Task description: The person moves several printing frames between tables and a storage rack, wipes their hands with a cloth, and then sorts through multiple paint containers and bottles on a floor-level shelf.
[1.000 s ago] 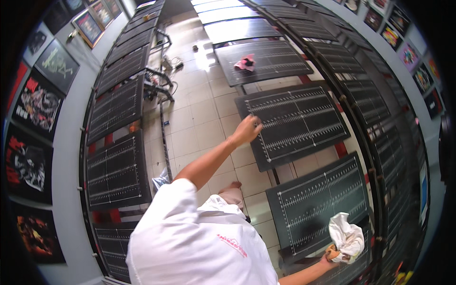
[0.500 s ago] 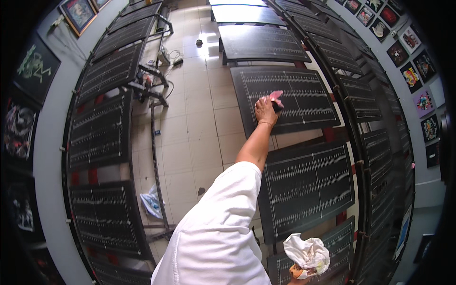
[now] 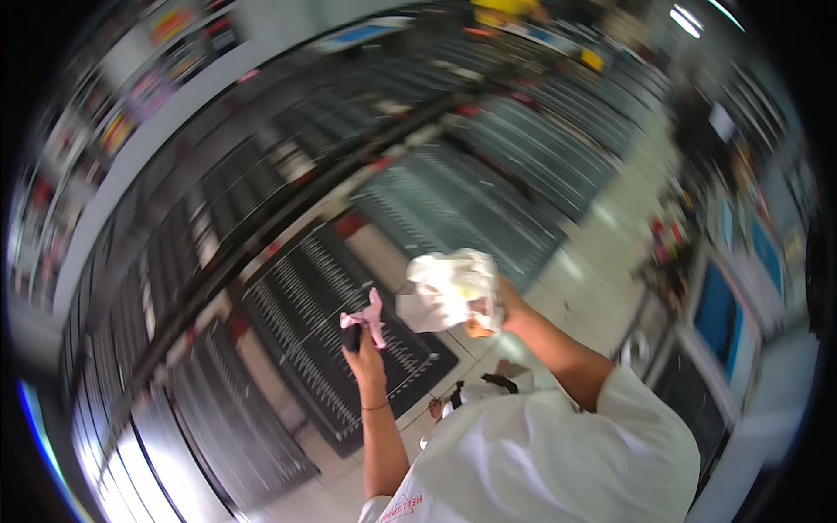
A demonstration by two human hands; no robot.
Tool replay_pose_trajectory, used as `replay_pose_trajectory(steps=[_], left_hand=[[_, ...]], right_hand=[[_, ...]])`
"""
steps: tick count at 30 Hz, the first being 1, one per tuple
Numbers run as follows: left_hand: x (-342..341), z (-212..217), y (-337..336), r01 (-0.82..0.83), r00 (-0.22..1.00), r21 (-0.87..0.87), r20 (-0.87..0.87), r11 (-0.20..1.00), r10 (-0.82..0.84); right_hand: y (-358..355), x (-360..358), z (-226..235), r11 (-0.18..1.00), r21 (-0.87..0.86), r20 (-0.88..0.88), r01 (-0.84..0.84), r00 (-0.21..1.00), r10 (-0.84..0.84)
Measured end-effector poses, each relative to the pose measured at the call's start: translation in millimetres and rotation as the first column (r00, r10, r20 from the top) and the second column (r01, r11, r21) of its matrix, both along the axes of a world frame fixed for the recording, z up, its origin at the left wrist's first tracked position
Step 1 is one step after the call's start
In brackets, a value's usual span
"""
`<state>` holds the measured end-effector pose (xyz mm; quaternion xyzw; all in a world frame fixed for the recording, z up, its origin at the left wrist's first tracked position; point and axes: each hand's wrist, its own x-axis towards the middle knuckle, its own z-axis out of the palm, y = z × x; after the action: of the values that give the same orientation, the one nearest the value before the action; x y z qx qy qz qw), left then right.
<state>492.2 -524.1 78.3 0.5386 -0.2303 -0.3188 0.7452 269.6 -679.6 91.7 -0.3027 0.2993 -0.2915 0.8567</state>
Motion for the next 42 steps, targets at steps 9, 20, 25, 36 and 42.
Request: replay_pose_trajectory(steps=[9,20,25,36,42], left_hand=[[-218.0,4.9,-120.7,0.721,0.673,0.3,-0.09,0.624,-0.734],[-420.5,-46.3,-221.2,0.821,0.343,0.477,0.029,0.315,-0.939],[-476.8,-40.3,-293.0,0.805,0.467,0.445,-0.068,0.392,-0.882],[-628.9,-66.6,-533.4,0.926,0.364,0.256,-0.4,0.279,-0.841],[-770.0,-54.1,-624.2,0.914,0.001,0.375,-0.385,-0.156,-0.923]], right_hand=[[25.7,-191.7,-31.2,0.895,0.1,0.042,0.435,0.897,-0.441],[-13.1,-342.2,-68.9,0.788,-0.006,-0.315,0.616,0.747,-0.586],[-86.9,-400.8,-37.9,0.738,-0.237,-0.473,0.632,0.589,-0.656],[-289.0,-582.5,-39.8,0.365,-0.441,-0.469,0.82,0.136,-0.872],[-387.3,-671.0,-43.7,0.302,-0.488,-0.504,0.819,0.018,-0.863]])
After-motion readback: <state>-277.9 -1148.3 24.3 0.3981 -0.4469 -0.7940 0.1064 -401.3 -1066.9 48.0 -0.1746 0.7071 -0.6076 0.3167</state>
